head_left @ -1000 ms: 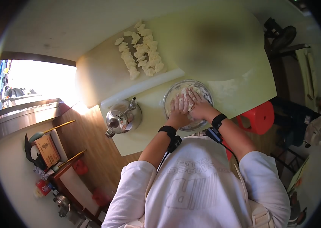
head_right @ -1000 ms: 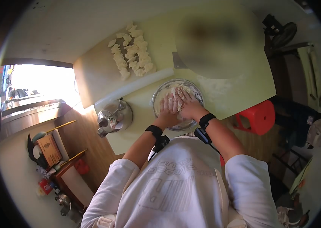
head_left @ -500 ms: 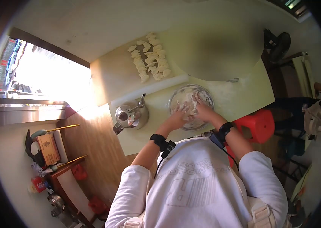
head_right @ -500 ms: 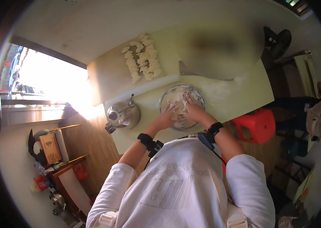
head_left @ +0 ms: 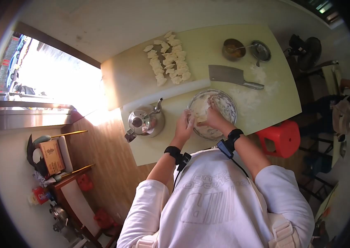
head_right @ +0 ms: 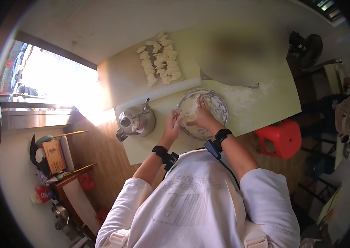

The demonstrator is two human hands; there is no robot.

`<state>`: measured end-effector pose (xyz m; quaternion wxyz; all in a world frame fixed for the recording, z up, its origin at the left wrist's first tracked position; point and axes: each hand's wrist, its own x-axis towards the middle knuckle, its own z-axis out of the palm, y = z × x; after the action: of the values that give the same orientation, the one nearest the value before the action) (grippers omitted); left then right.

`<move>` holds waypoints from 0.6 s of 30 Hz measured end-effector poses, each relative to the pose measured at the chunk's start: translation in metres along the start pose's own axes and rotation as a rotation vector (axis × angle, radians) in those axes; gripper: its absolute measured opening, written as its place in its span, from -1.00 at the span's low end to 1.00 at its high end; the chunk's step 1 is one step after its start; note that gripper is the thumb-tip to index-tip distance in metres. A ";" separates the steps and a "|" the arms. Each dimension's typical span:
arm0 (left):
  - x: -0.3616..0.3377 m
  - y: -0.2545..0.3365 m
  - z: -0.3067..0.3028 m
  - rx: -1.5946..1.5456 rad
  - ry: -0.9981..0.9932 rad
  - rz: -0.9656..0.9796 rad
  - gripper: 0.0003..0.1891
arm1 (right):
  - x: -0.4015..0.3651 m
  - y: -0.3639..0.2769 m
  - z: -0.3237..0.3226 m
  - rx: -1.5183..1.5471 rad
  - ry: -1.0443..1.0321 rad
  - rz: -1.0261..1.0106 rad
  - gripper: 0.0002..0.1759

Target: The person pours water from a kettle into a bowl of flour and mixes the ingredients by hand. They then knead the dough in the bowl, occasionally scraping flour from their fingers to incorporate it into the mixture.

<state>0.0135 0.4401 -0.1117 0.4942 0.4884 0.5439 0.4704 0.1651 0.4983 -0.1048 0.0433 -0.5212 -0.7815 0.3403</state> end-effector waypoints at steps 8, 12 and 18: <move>-0.003 -0.017 0.006 0.148 0.052 0.286 -0.53 | 0.013 -0.004 -0.013 0.030 -0.217 -0.164 0.14; -0.002 -0.013 0.008 0.167 0.070 0.303 -0.44 | 0.015 -0.001 -0.015 -0.144 -0.261 -0.390 0.09; -0.002 -0.017 0.012 0.105 0.100 0.254 -0.41 | 0.006 -0.007 -0.012 -0.155 -0.219 -0.482 -0.04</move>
<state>0.0239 0.4366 -0.1292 0.3769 0.5546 0.5253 0.5239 0.1615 0.5079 -0.0930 -0.0015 -0.2822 -0.9066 0.3138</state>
